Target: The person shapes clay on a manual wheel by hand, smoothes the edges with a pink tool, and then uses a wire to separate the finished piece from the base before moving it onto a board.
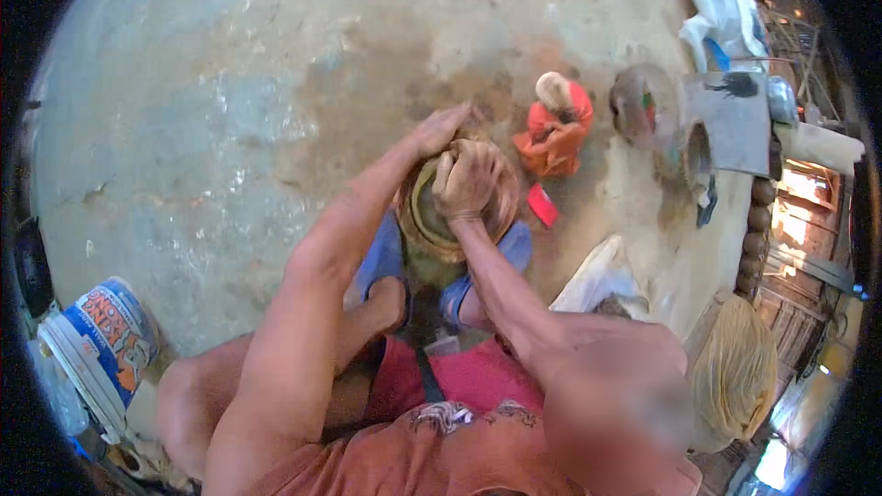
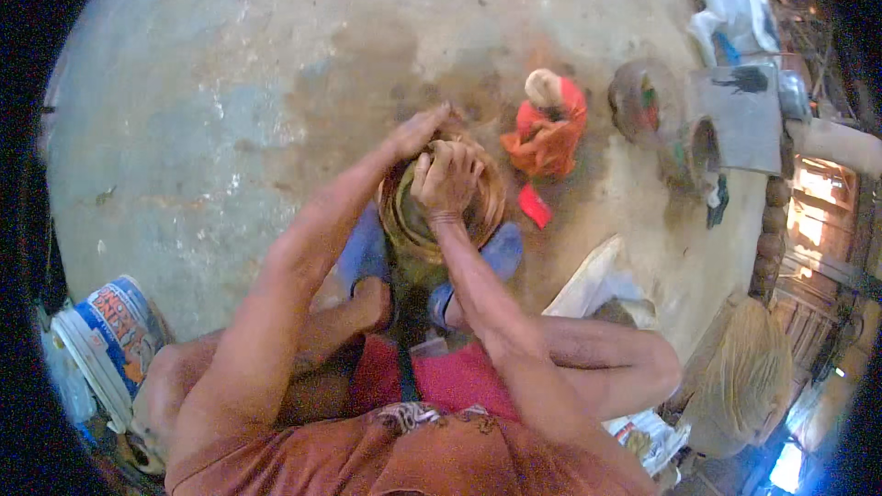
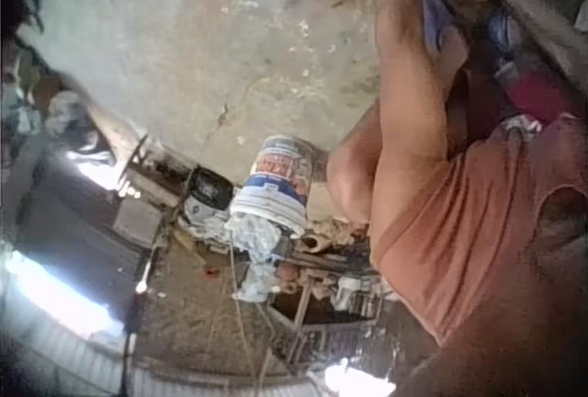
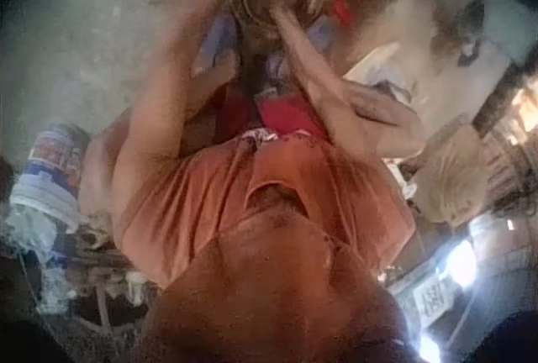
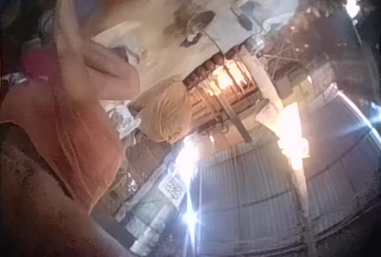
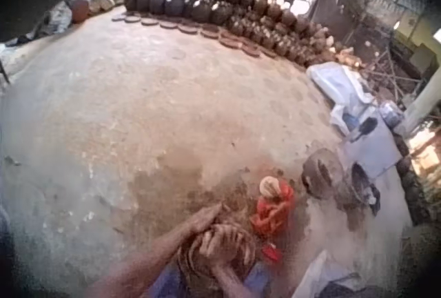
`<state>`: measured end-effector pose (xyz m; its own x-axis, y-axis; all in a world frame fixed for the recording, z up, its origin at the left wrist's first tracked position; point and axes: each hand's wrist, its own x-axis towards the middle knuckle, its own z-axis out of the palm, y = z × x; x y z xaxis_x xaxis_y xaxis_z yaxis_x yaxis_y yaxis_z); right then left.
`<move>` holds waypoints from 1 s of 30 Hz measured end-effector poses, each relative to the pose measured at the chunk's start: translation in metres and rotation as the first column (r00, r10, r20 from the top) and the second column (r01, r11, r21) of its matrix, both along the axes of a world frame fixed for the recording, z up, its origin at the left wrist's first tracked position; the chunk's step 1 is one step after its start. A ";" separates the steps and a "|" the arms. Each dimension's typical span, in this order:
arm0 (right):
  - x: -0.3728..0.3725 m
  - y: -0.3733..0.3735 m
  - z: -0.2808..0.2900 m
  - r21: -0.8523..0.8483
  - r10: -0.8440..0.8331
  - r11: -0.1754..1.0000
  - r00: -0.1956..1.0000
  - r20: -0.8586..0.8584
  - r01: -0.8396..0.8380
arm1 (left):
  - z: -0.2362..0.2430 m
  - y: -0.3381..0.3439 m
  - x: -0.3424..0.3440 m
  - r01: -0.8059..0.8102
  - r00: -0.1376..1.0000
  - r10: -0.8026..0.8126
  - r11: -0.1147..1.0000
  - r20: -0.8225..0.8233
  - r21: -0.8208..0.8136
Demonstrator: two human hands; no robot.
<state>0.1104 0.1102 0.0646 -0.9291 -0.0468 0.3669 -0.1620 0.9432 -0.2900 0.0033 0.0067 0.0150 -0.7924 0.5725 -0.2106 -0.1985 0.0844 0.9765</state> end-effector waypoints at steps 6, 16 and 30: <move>-0.002 -0.003 0.003 0.010 -0.061 0.998 0.990 -0.126 0.063 | -0.038 -0.009 0.012 -0.108 0.994 0.106 0.992 -0.025 -0.067; -0.017 0.027 0.050 -0.493 -0.450 0.794 0.889 -0.085 0.355 | -0.002 0.005 0.008 -0.057 0.997 0.052 0.993 -0.050 -0.106; -0.035 0.035 -0.018 -0.026 -0.409 0.912 0.904 -0.127 0.409 | -0.021 0.033 0.011 -0.104 0.995 0.104 0.995 0.008 -0.012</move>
<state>0.0756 0.1448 0.0468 -0.8122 0.3271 0.4832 0.2028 0.9347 -0.2918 0.0144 0.0393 -0.0062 -0.8456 0.4845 -0.2240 -0.2156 0.0738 0.9737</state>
